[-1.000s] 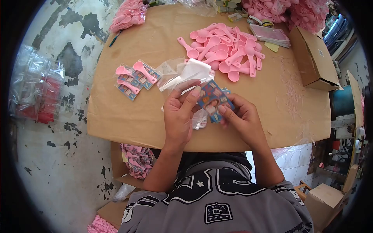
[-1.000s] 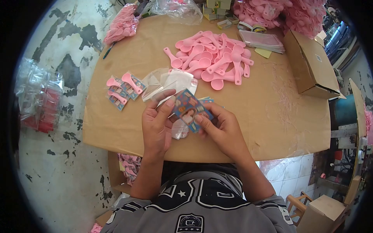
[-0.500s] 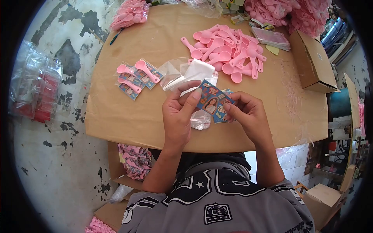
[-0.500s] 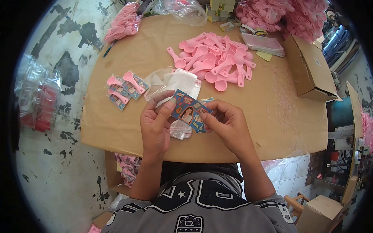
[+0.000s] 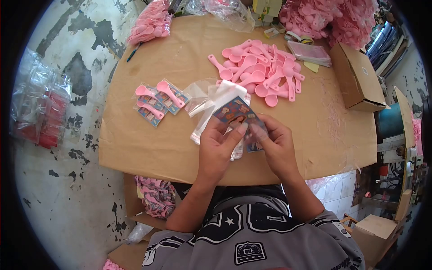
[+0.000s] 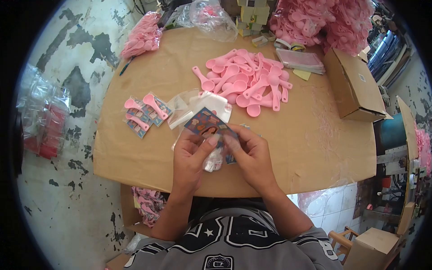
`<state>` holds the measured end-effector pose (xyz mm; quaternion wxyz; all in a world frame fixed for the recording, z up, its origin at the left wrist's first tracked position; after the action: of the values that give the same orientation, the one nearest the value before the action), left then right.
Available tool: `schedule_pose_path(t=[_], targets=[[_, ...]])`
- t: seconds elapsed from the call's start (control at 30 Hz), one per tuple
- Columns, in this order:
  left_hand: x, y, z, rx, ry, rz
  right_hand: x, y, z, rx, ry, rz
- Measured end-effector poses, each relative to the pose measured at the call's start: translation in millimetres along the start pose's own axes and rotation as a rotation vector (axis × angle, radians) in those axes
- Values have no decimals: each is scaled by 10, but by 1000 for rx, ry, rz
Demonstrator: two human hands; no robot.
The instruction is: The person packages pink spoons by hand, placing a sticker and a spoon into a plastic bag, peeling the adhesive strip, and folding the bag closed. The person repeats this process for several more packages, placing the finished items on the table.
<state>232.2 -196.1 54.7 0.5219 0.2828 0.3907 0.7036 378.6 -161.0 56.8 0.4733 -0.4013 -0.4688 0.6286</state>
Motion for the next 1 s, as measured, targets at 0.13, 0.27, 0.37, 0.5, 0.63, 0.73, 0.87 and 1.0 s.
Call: schedule_pose_path(t=[0.13, 0.27, 0.37, 0.5, 0.63, 0.73, 0.87, 1.0], targets=[[68, 159, 113, -210, 9, 7, -26, 5, 2, 50, -18, 51], [126, 205, 207, -397, -10, -14, -70, 7, 12, -3, -20, 68], [115, 152, 237, -490, -16, -39, -109, -20, 40, -4, -16, 114], [67, 82, 264, -552, -22, -76, -122, -10, 24, -7, -1, 122], [31, 47, 285, -541, -83, -77, -101, 75, 23, -32, 17, 57], [32, 31, 259, -550, -91, -79, -112, 4, 108, -9, 27, -15], [43, 48, 226, -547, -57, -84, -89, 71, 115, 3, -7, -34], [15, 23, 247, -504, -43, -61, -85, 91, 131, -47, 107, -115]])
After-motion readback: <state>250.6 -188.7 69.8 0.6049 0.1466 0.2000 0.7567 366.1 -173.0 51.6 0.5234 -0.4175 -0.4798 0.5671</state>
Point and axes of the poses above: each hand's wrist, its own x-axis towards the middle knuckle, its own z-axis out of the palm, y = z × x, the point moved 4 cm from there along x, towards the middle knuckle, and after that the axes turned 7 degrees about y, right-handed, at the moved point
